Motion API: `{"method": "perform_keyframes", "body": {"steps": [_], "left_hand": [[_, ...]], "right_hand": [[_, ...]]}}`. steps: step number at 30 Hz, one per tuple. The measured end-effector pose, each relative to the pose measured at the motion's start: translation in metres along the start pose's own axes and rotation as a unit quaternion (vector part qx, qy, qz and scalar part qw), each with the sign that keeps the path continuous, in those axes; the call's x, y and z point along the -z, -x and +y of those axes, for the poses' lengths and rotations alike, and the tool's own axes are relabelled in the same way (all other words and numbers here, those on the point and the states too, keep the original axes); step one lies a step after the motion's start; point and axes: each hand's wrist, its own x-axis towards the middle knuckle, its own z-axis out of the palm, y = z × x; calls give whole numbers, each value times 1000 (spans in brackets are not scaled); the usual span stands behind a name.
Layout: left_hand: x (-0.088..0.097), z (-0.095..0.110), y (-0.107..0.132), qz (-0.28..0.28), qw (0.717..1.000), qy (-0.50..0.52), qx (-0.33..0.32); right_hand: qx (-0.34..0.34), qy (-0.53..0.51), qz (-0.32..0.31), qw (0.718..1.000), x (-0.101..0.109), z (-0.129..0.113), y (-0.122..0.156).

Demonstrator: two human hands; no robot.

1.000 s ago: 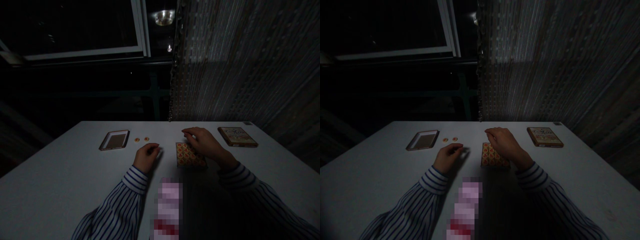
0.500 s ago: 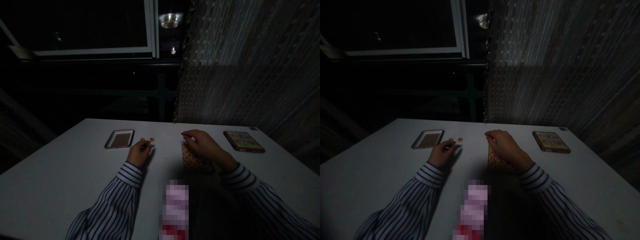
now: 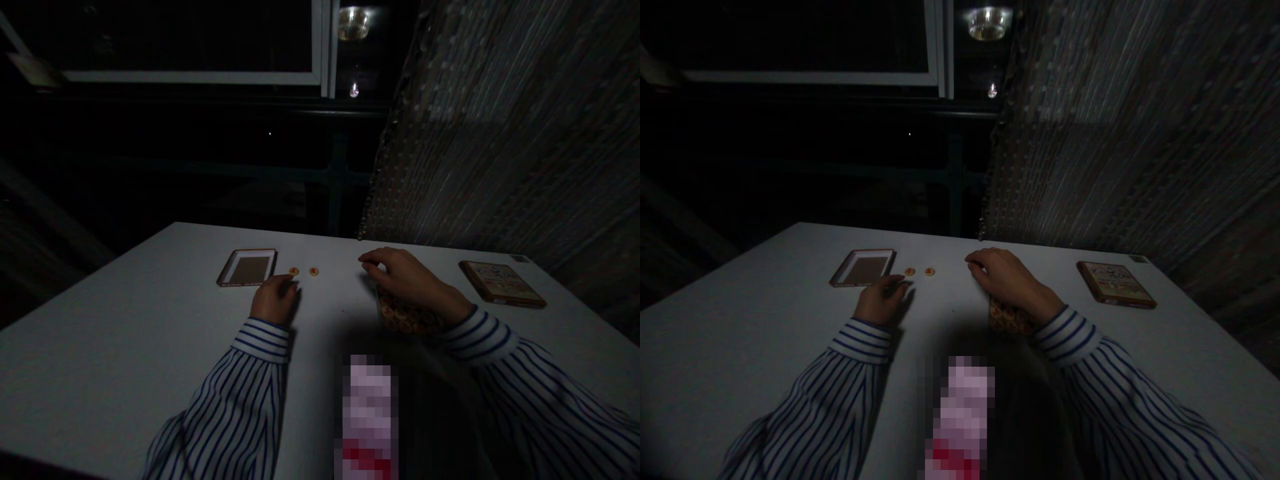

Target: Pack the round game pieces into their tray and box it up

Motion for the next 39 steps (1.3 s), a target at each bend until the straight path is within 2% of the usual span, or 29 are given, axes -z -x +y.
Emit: {"method": "perform_keyframes", "body": {"steps": [11, 20, 28, 35, 39], "left_hand": [[-1, -8, -1, 5, 997, -75, 3], [6, 1, 2, 3, 991, -132, 36], [6, -1, 2, 1, 991, -121, 53], [3, -6, 2, 3, 992, -115, 44], [5, -3, 2, -5, 993, -103, 50]], "right_hand": [[10, -29, -30, 999, -8, 2, -36], [20, -35, -66, 997, -30, -10, -67], [28, -29, -98, 994, -62, -28, -89], [53, 28, -121, 991, -96, -38, -104], [58, 52, -130, 988, -108, -43, -108]]}}
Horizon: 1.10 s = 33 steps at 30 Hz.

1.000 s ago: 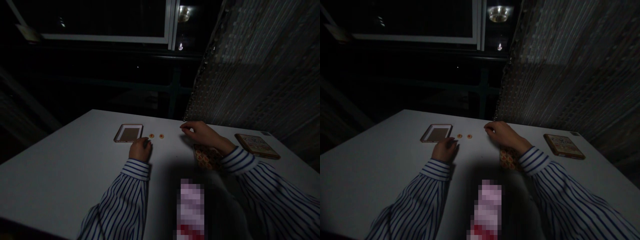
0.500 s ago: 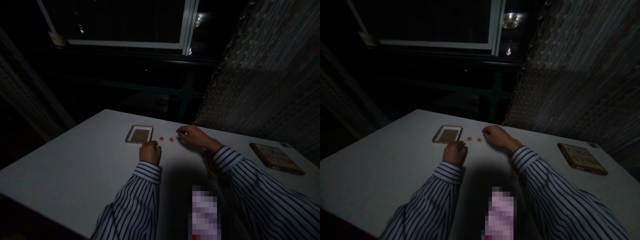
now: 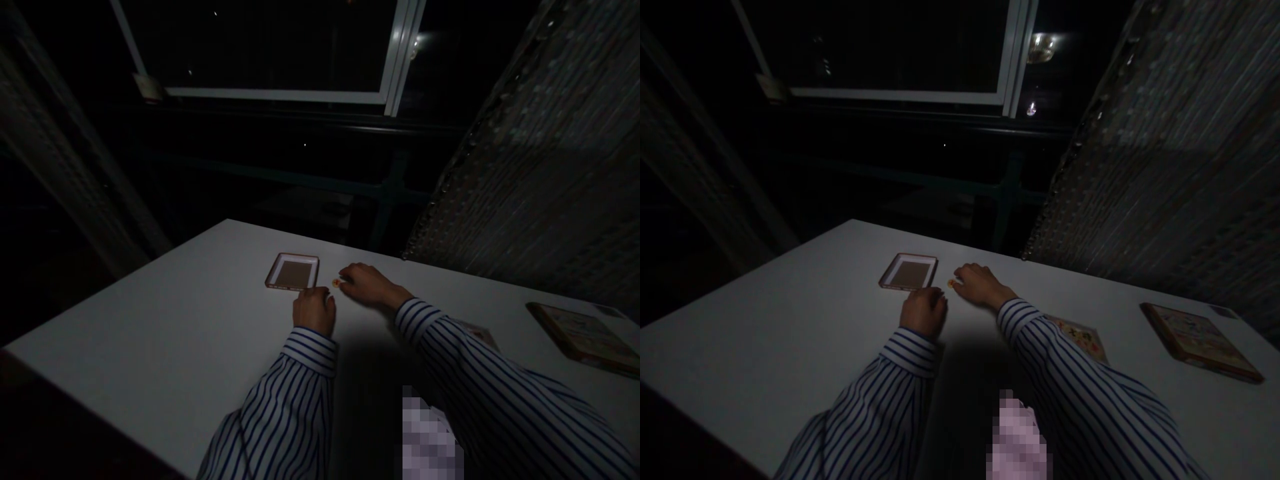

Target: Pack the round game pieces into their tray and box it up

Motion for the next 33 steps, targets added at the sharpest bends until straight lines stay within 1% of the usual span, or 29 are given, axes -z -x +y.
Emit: {"method": "perform_keyframes", "body": {"steps": [5, 10, 15, 19, 25, 33], "left_hand": [[3, 3, 0, -6, 1000, 0, 2], [4, 4, 0, -9, 1000, -4, 19], [4, 5, 0, -16, 999, 0, 30], [1, 3, 0, -6, 1000, 11, 23], [-3, -1, 0, 11, 999, 34, 8], [-5, -1, -2, 24, 994, 104, 14]], "right_hand": [[-10, 17, -17, 1000, -4, -6, -4], [-25, 26, -35, 999, -10, -8, -7], [-27, 32, -34, 999, -13, -9, -9], [-27, 32, -30, 999, -13, -10, -8], [-16, 34, -13, 999, -8, -12, -3], [8, 40, 34, 999, 8, -15, 8]]}}
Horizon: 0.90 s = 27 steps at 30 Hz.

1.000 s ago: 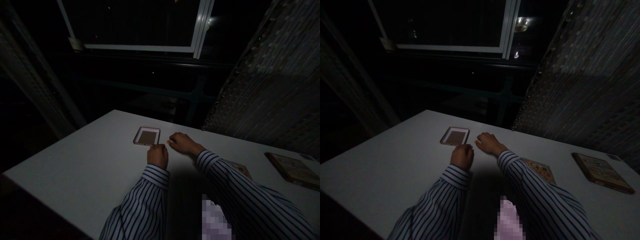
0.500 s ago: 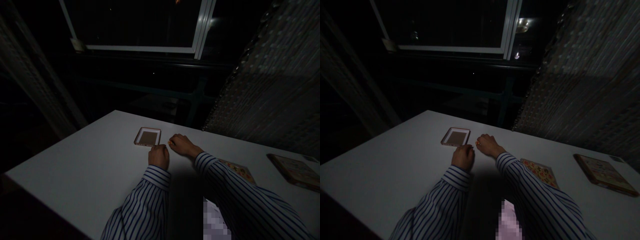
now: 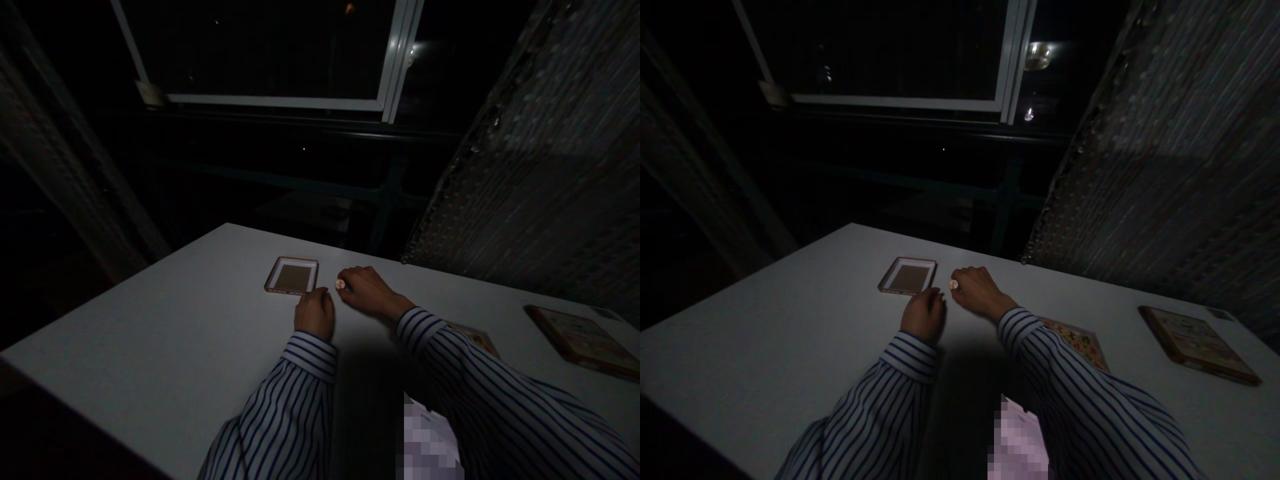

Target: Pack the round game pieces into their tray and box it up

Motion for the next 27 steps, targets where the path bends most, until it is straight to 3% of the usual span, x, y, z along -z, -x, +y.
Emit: {"method": "perform_keyframes", "body": {"steps": [5, 13, 23, 27], "left_hand": [[-2, 1, -1, 13, 993, 116, 30], [-8, 3, -5, -13, 949, 308, 61], [-2, 21, 1, -77, 839, 522, 130], [-3, 25, 4, -101, 818, 549, 137]], "right_hand": [[16, -6, 16, 1000, 8, -2, 7], [43, -25, 42, 998, 19, -5, 26], [50, -47, 40, 997, 36, -6, 45], [46, -56, 32, 997, 43, -7, 54]]}}
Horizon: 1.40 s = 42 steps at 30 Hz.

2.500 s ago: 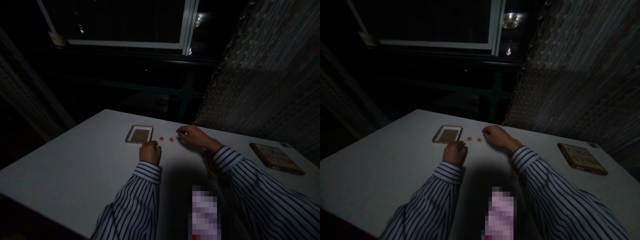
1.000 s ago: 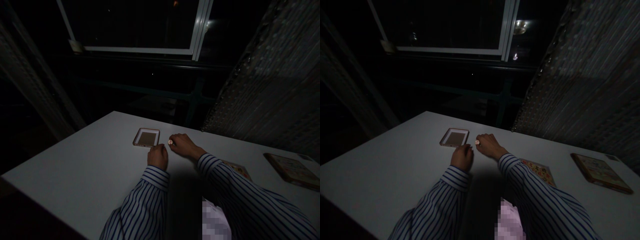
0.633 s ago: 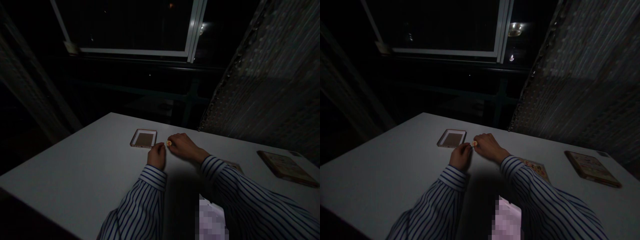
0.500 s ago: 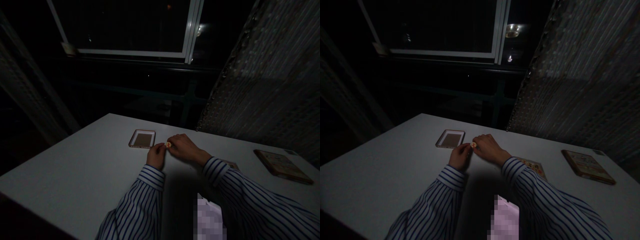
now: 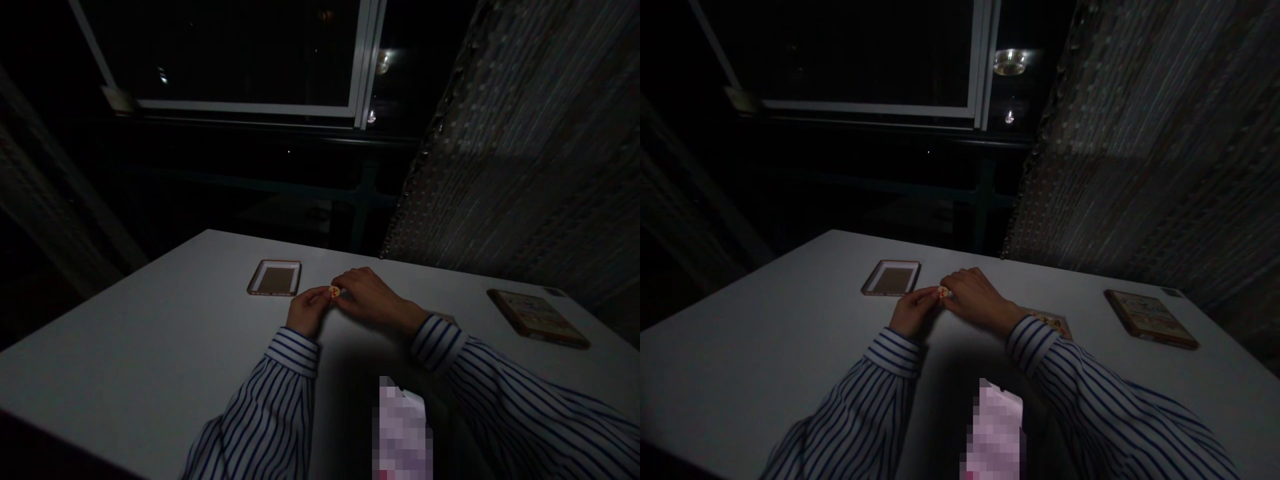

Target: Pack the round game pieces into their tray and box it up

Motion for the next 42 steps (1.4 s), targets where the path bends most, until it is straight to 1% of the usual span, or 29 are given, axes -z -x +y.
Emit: {"method": "perform_keyframes", "body": {"steps": [4, 10, 16, 22, 29, 33, 42], "left_hand": [[-5, -2, 5, -2, 1000, -1, -1], [-15, -3, 13, -7, 1000, -2, -3], [-22, -3, 19, -16, 1000, -8, -3], [-30, 2, 26, -36, 999, -12, 16], [-42, 7, 32, -60, 998, -16, 31], [-48, 9, 35, -70, 997, -19, 38], [-67, 9, 40, -90, 995, -35, 26]], "right_hand": [[-10, -7, -7, 1000, 3, 0, 9], [-6, -19, 13, 1000, 4, 3, 24], [-5, -34, 16, 999, 10, 6, 35], [-12, -63, 27, 998, 13, 8, 48], [-35, -73, 38, 996, 17, 11, 63], [-38, -85, 55, 994, 21, 13, 71], [-54, -104, 79, 990, 26, 22, 89]]}}
